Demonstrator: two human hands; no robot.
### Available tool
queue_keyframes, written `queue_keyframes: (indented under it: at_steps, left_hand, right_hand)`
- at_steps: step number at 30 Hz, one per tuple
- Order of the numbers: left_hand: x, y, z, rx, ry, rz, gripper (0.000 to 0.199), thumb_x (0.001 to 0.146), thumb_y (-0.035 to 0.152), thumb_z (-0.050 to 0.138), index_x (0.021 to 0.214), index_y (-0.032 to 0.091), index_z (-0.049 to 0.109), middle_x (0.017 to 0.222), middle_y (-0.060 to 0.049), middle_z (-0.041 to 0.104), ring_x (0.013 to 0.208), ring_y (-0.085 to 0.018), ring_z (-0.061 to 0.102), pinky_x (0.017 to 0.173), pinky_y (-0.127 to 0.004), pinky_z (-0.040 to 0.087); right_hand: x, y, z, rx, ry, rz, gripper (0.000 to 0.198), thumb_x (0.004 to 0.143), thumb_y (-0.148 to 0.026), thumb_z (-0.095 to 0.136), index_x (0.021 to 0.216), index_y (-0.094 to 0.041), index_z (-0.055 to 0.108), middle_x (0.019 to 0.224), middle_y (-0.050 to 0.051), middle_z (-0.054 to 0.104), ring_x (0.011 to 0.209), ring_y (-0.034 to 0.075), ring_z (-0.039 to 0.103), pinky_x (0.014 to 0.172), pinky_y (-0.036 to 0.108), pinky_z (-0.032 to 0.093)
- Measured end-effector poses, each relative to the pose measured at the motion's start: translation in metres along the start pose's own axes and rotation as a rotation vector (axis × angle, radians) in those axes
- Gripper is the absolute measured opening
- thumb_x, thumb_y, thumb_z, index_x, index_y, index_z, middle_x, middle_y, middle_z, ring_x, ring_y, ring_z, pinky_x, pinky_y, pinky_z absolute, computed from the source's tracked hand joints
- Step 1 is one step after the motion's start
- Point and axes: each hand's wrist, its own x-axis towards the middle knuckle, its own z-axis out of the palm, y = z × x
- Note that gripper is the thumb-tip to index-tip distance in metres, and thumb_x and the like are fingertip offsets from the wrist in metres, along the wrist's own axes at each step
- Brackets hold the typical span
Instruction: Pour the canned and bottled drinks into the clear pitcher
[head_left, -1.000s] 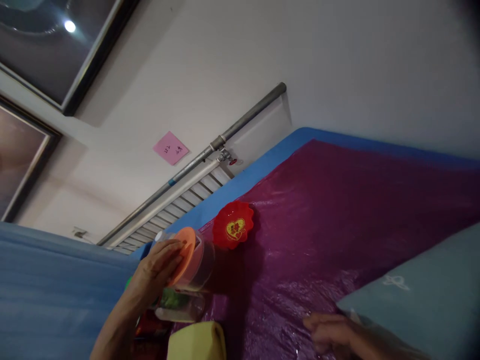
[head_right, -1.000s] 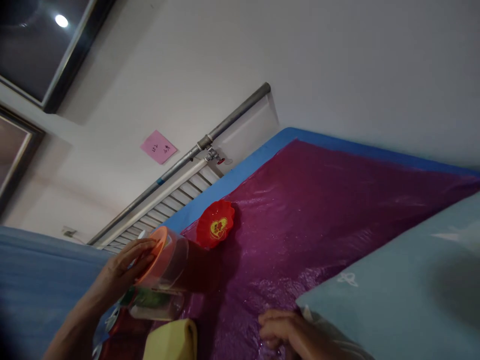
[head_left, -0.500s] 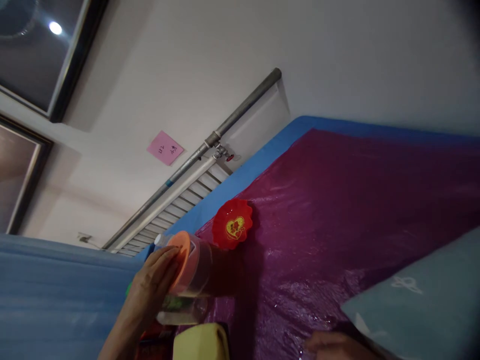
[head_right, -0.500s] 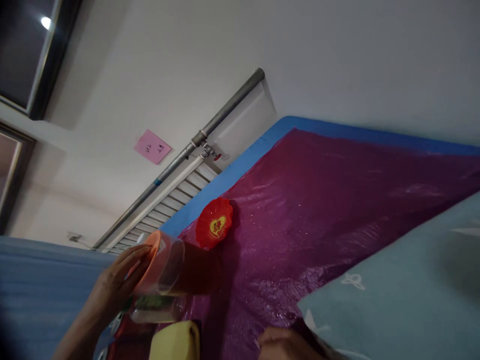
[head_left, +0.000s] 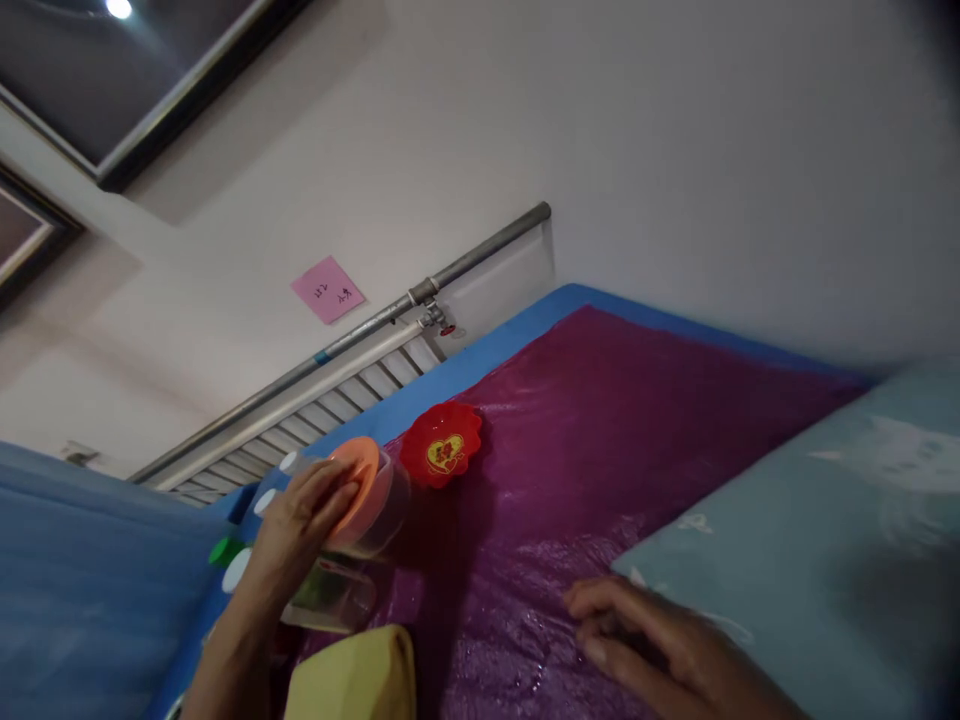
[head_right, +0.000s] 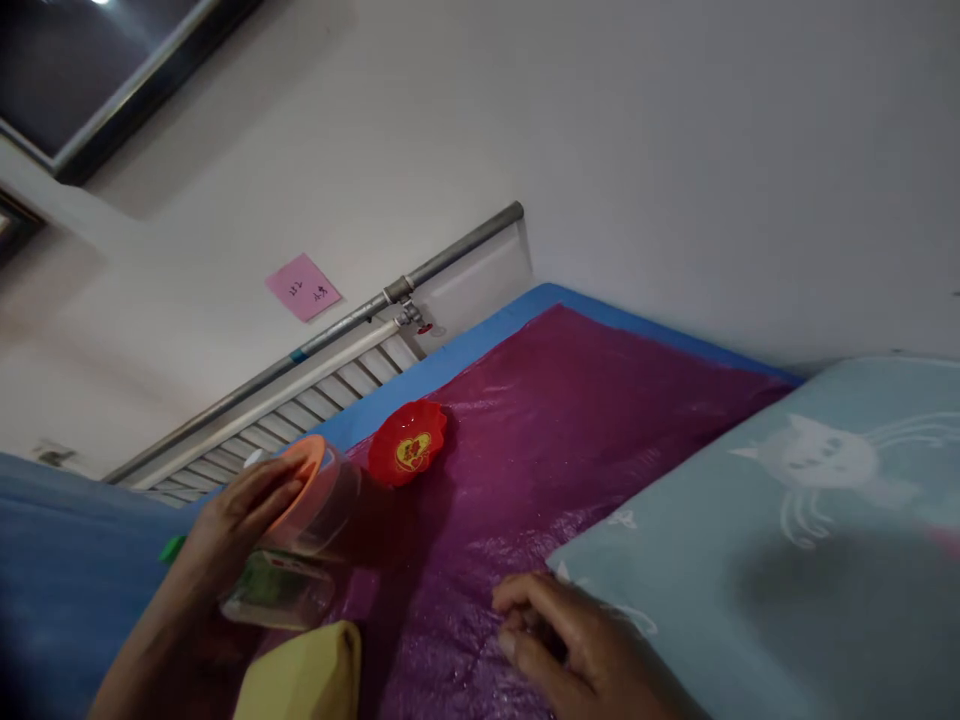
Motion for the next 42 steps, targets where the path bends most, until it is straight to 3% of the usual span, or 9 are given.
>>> queue_keyframes:
  at_steps: [4,6,8,11,17,23,28,31,42]
  left_hand:
    - [-0.033,0.030,0.003,0.116,0.516,0.074,0.037,0.091,0.042,0.054,0.121,0.022,0.060,0.122,-0.010,0.064,0.117,-0.028,0.058,0.102,-0.046,0.046]
    - [-0.054,0.051,0.008,0.051,0.628,0.191,0.033,0.090,0.027,0.056,0.124,0.026,0.056,0.116,-0.006,0.064,0.110,-0.024,0.061,0.097,-0.042,0.048]
    - [-0.068,0.071,0.019,-0.122,0.484,0.414,0.033,0.088,0.016,0.056,0.120,0.026,0.055,0.102,-0.004,0.066,0.095,-0.019,0.063,0.084,-0.034,0.050]
    - [-0.071,0.091,0.049,-0.269,0.050,0.622,0.020,0.090,0.017,0.053,0.109,0.022,0.059,0.084,-0.003,0.067,0.073,-0.016,0.060,0.065,-0.027,0.045]
    - [-0.071,0.083,0.126,-0.803,-0.704,0.266,0.015,0.086,0.029,0.057,0.087,0.017,0.066,0.074,0.000,0.064,0.064,-0.011,0.052,0.060,-0.024,0.035]
    - [-0.080,0.066,0.158,-1.043,-0.766,0.067,0.031,0.080,0.044,0.062,0.087,0.014,0.066,0.058,0.006,0.044,0.054,-0.009,0.036,0.053,-0.024,0.027]
    - [-0.081,0.068,0.158,-1.062,-0.821,0.026,0.025,0.077,0.038,0.065,0.087,0.015,0.067,0.058,0.006,0.046,0.054,-0.009,0.037,0.052,-0.023,0.027]
    - [-0.080,0.067,0.158,-1.067,-0.855,-0.032,0.023,0.076,0.036,0.065,0.087,0.015,0.066,0.059,0.006,0.046,0.055,-0.009,0.037,0.053,-0.023,0.027]
    - [-0.077,0.057,0.180,-0.923,-0.953,-0.040,0.030,0.072,0.042,0.069,0.093,0.021,0.069,0.063,0.004,0.045,0.058,-0.010,0.038,0.063,-0.024,0.035]
  right_hand:
    - [0.001,-0.004,0.004,0.021,0.007,0.037,0.025,0.087,-0.044,0.054,0.098,-0.026,0.068,0.095,0.003,0.072,0.089,0.020,0.067,0.079,0.028,0.052]
    - [0.002,-0.003,0.006,0.023,0.024,0.038,0.024,0.086,-0.041,0.055,0.098,-0.025,0.068,0.095,0.003,0.072,0.088,0.019,0.066,0.079,0.028,0.051]
    - [0.003,-0.002,0.008,0.015,0.047,0.045,0.023,0.085,-0.040,0.057,0.097,-0.024,0.067,0.092,0.003,0.071,0.085,0.018,0.064,0.077,0.028,0.050]
    - [0.008,0.000,0.009,0.050,0.038,0.049,0.022,0.084,-0.038,0.058,0.095,-0.022,0.066,0.084,0.001,0.067,0.075,0.016,0.061,0.071,0.028,0.048]
    - [0.011,0.007,0.011,0.200,0.033,0.067,0.023,0.081,-0.036,0.059,0.095,-0.018,0.063,0.079,0.001,0.066,0.065,0.013,0.058,0.066,0.028,0.046]
    - [0.038,-0.028,0.024,0.082,0.089,0.091,0.021,0.084,-0.039,0.054,0.089,-0.020,0.058,0.068,-0.001,0.063,0.054,0.012,0.055,0.053,0.024,0.043]
    - [0.119,-0.060,0.025,-0.515,0.154,-0.207,0.029,0.086,-0.022,0.050,0.112,-0.021,0.061,0.089,0.004,0.072,0.075,0.017,0.064,0.071,0.030,0.048]
    - [0.166,-0.053,0.023,-0.761,0.038,-0.323,0.043,0.084,-0.012,0.052,0.125,-0.022,0.059,0.114,0.009,0.071,0.099,0.021,0.065,0.086,0.032,0.047]
    - [0.209,-0.007,0.020,-0.728,-0.060,-0.379,0.013,0.085,-0.012,0.059,0.094,-0.021,0.064,0.093,0.002,0.068,0.085,0.016,0.061,0.076,0.026,0.045]
